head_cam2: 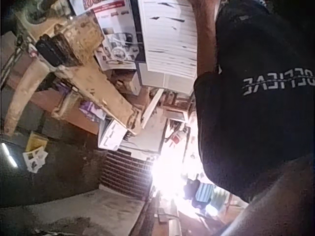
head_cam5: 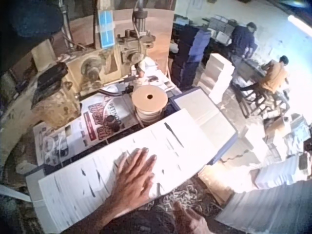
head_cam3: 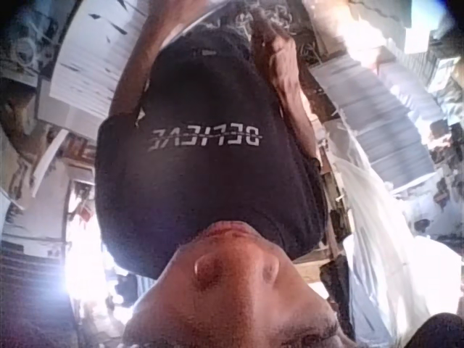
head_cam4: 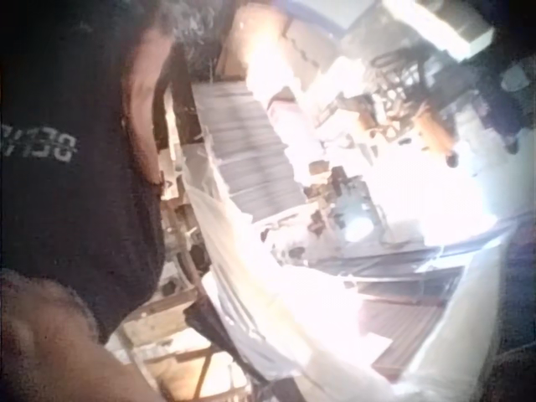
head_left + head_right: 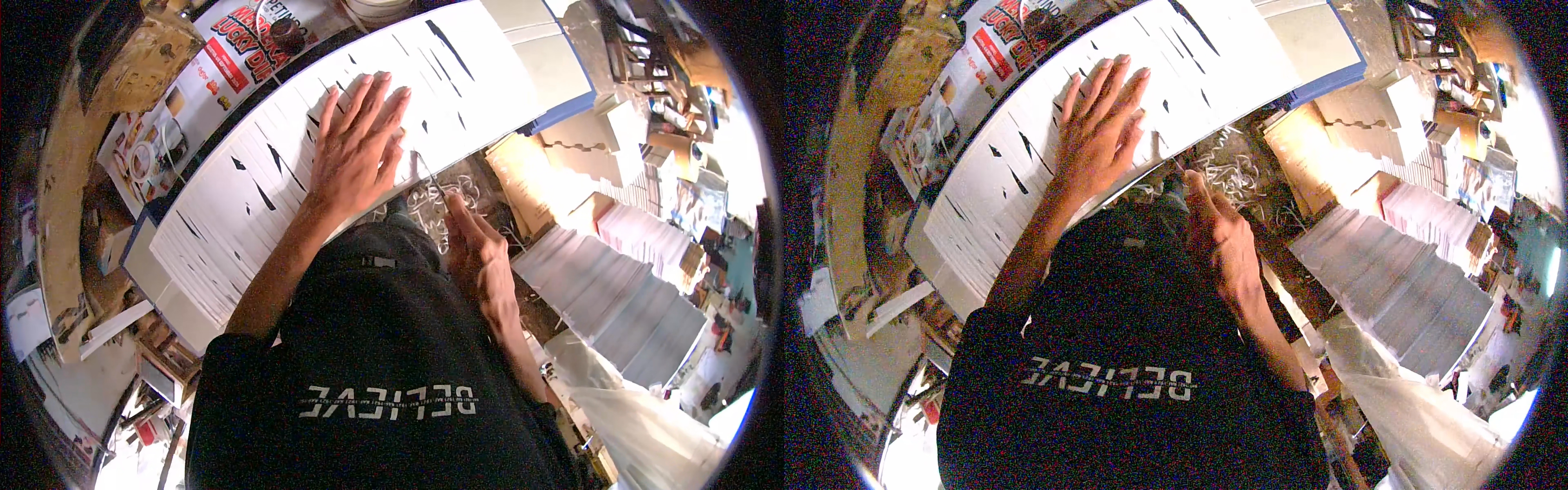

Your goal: The person cuts paper strips on a table using a small knife, touches a phone resting on a stand, and resumes slicing the paper strips with the knife.

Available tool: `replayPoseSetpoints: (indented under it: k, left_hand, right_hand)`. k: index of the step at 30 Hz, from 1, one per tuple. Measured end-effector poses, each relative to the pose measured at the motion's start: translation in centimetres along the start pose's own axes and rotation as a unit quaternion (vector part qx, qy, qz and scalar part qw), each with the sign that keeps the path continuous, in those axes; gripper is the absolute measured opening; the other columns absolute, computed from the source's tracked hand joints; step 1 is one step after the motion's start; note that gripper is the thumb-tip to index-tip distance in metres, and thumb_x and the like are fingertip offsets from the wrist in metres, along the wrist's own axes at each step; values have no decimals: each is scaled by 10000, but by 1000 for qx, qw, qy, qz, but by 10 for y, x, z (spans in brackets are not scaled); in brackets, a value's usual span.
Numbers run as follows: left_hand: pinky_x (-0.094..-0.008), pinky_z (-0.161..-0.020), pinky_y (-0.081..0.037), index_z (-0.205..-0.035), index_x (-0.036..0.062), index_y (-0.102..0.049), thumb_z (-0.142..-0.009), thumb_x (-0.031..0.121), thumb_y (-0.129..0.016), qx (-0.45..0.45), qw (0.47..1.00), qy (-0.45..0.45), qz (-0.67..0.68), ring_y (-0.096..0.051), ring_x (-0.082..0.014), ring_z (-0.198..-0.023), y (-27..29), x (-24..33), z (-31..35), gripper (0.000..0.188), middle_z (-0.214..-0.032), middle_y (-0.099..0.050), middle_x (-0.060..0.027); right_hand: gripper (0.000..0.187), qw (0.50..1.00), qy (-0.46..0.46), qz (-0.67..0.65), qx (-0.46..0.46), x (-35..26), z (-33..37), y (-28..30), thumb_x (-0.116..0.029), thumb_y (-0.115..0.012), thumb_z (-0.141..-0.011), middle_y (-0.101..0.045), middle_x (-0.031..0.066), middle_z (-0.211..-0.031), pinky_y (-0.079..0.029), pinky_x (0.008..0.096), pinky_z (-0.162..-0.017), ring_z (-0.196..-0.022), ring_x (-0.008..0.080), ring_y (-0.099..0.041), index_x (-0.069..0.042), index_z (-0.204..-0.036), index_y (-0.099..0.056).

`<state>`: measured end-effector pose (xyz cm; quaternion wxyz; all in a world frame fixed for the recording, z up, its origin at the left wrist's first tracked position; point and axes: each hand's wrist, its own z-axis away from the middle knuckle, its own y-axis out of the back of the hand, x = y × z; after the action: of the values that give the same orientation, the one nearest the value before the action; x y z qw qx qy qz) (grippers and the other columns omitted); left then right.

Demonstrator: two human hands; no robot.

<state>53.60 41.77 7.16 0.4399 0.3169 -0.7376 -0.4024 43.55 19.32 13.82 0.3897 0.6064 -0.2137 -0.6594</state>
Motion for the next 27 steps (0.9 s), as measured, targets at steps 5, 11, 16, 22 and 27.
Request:
replayPoseSetpoints:
  k: [5, 11, 16, 22, 27]
  left_hand:
    - [-583, -1300, -113, -1644, 143, -380, -976, 280, -619, -6, 1000, -4, -11, -264, -301, -1599, -1, -1, 0, 723, -1718, -313, -141]
    - [-620, -1290, -86, -1635, 135, -397, -965, 336, -643, -16, 999, -24, 17, -250, -319, -1603, 3, -7, 2, 742, -1720, -297, -169]
    - [-638, -1280, -77, -1633, 128, -403, -962, 378, -647, -37, 997, -48, 49, -247, -344, -1604, 13, -6, 4, 756, -1723, -276, -200]
    - [-641, -1277, -82, -1634, 134, -407, -972, 401, -639, -41, 997, -48, 33, -262, -365, -1597, 14, -7, 4, 752, -1725, -274, -202]
    - [-653, -1282, -71, -1608, 74, -426, -974, 360, -625, -52, 997, -44, 20, -258, -353, -1596, 9, -8, 4, 723, -1712, -277, -229]
  right_hand:
    - [666, 1000, 9, -19, 13, -6, -3, 7, 46, -599, -950, -714, 242, -1058, -580, 476, -722, -867, 401, -731, -169, -1567, -467]
    - [545, 1000, 6, 4, 10, -7, -6, 0, 18, -621, -970, -684, 227, -957, -551, 457, -653, -777, 373, -695, -131, -1490, -550]
    - [539, 998, 7, 54, 31, -9, 2, -4, 63, -610, -956, -662, 189, -860, -531, 439, -611, -702, 330, -675, -106, -1466, -574]
    - [514, 997, -27, 75, 9, -25, -2, 5, 35, -594, -955, -671, 230, -888, -530, 508, -628, -741, 421, -688, -103, -1449, -562]
    - [422, 989, -52, 124, -63, -35, 1, 30, -36, -571, -993, -667, 240, -858, -524, 528, -648, -749, 448, -683, -91, -1412, -574]
